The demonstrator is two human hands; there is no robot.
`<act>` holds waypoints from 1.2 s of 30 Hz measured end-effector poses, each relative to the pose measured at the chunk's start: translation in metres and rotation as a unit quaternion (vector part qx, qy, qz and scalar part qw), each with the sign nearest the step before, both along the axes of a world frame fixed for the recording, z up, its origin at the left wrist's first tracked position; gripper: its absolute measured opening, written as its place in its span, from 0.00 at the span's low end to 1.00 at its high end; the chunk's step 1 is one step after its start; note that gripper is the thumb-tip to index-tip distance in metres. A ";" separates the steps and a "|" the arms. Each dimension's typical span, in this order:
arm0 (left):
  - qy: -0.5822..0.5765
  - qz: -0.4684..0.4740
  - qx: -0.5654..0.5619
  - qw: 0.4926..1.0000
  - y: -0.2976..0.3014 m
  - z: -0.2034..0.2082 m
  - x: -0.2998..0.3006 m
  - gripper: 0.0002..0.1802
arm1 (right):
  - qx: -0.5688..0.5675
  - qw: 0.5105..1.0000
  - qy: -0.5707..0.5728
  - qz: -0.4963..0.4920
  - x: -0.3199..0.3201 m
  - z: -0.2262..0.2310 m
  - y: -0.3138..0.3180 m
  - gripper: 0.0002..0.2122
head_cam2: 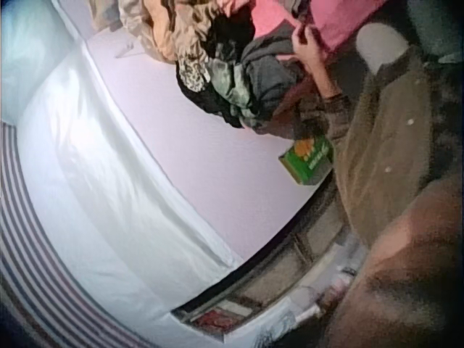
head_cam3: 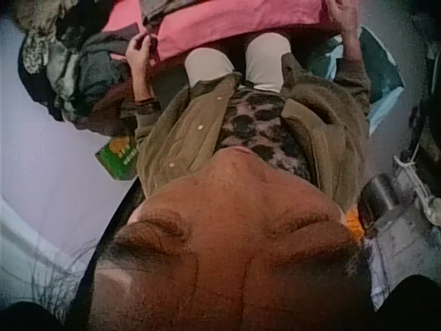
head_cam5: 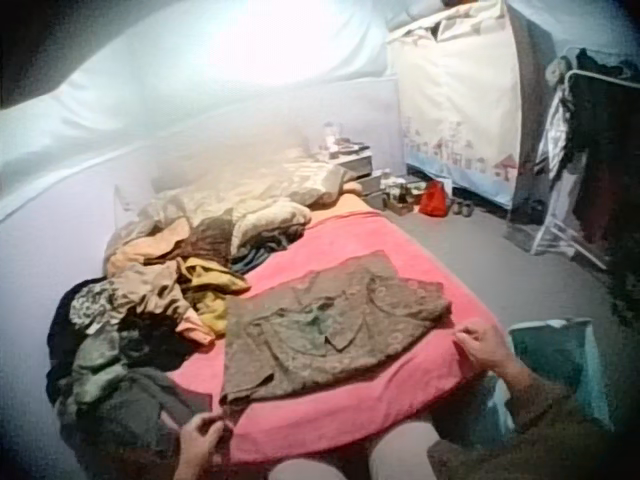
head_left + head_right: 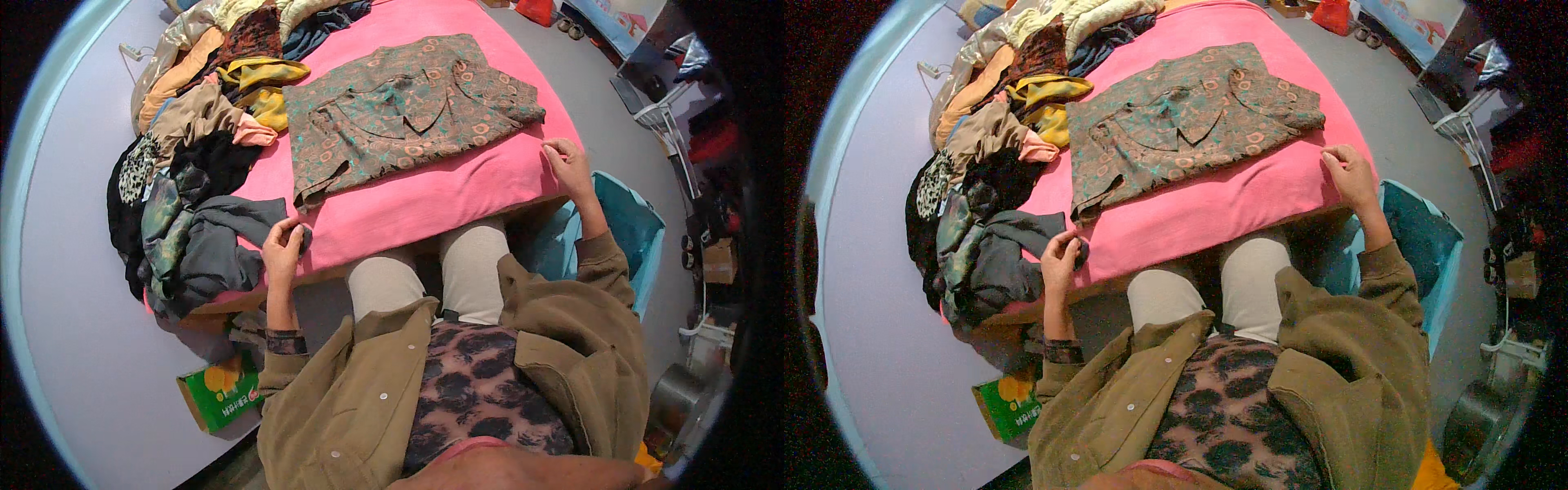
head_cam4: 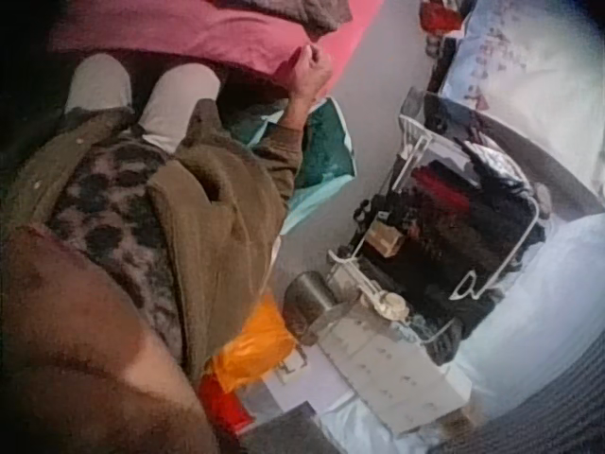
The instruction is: The person folds several garments on a pink bed, including a white shirt, a patterned top, and dark pants. Each item is smoothed, folded, and placed into a light blue bag.
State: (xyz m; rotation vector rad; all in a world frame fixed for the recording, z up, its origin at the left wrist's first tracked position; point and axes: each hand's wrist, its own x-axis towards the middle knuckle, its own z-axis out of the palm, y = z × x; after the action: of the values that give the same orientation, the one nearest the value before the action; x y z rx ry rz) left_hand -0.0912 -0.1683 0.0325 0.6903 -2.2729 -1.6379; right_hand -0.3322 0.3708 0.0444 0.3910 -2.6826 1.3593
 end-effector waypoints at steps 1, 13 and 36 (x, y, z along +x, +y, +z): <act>0.024 -0.015 -0.039 0.999 0.001 -0.006 -0.001 0.15 | 0.013 1.000 0.006 -0.002 -0.001 -0.007 0.003 0.11; 0.026 -0.020 -0.350 0.936 -0.001 0.002 -0.063 0.17 | -0.032 0.993 -0.096 -0.058 -0.061 -0.003 -0.035 0.22; -0.022 -0.134 -0.089 0.987 -0.060 0.001 -0.119 0.30 | -0.046 0.973 -0.223 0.031 -0.110 0.016 -0.026 0.35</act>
State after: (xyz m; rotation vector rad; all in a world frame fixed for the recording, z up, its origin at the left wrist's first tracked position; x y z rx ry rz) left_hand -0.2100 -0.2287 0.0337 0.3950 -2.5981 -1.5133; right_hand -0.4419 0.3449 0.0608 0.1769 -2.9535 1.7676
